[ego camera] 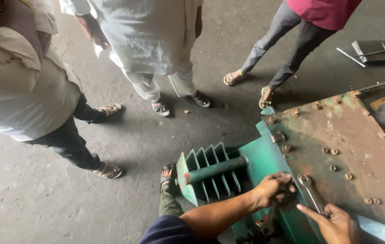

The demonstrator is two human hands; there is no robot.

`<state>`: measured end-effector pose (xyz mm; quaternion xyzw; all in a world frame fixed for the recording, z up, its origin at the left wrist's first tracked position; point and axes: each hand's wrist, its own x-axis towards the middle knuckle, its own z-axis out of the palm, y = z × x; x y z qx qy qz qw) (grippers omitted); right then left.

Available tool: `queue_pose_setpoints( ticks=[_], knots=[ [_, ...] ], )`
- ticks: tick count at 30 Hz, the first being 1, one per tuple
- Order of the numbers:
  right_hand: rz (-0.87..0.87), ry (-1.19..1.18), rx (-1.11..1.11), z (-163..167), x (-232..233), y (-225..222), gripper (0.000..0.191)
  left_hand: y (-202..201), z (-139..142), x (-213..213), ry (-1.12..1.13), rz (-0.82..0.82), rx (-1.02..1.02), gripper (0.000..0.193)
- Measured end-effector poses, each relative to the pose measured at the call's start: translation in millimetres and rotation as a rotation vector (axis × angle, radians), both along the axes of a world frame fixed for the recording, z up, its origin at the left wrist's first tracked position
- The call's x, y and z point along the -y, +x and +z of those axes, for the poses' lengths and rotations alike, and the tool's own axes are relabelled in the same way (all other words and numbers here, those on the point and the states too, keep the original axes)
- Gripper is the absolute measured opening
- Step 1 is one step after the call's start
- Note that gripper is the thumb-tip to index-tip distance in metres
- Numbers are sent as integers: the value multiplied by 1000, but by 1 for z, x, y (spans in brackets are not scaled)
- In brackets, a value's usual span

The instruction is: The person kneels beside a green industrial machine and uses open-end wrenches to loosen and remove bolts from its side panel, working on fasteners one at a time and setting removed bolts aside.

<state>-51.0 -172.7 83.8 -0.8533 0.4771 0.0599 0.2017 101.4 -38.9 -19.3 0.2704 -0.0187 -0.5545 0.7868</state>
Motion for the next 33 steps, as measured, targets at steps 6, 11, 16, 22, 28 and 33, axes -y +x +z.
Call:
queue_pose_setpoints(
  ticks=[6,11,16,22,28,33],
  knots=[
    [43,101,197,-27,15,-7,61,-6,-12,11,-74,-16,-71,18],
    [36,19,-29,-33,23,-14,57,-12,-23,21,-36,46,-119,17],
    [-192,381,19,-38,40,19,46,-12,-23,12,-43,-10,-125,12],
    [-481,657,99,-45,39,30,53,1,-3,-7,6,-40,-84,23],
    [-68,22,178,-33,-5,2,69,9,31,-15,190,-125,-45,19],
    [-87,-85,113,-4,-25,3,68,-2,7,-9,105,-73,-135,17]
  ],
)
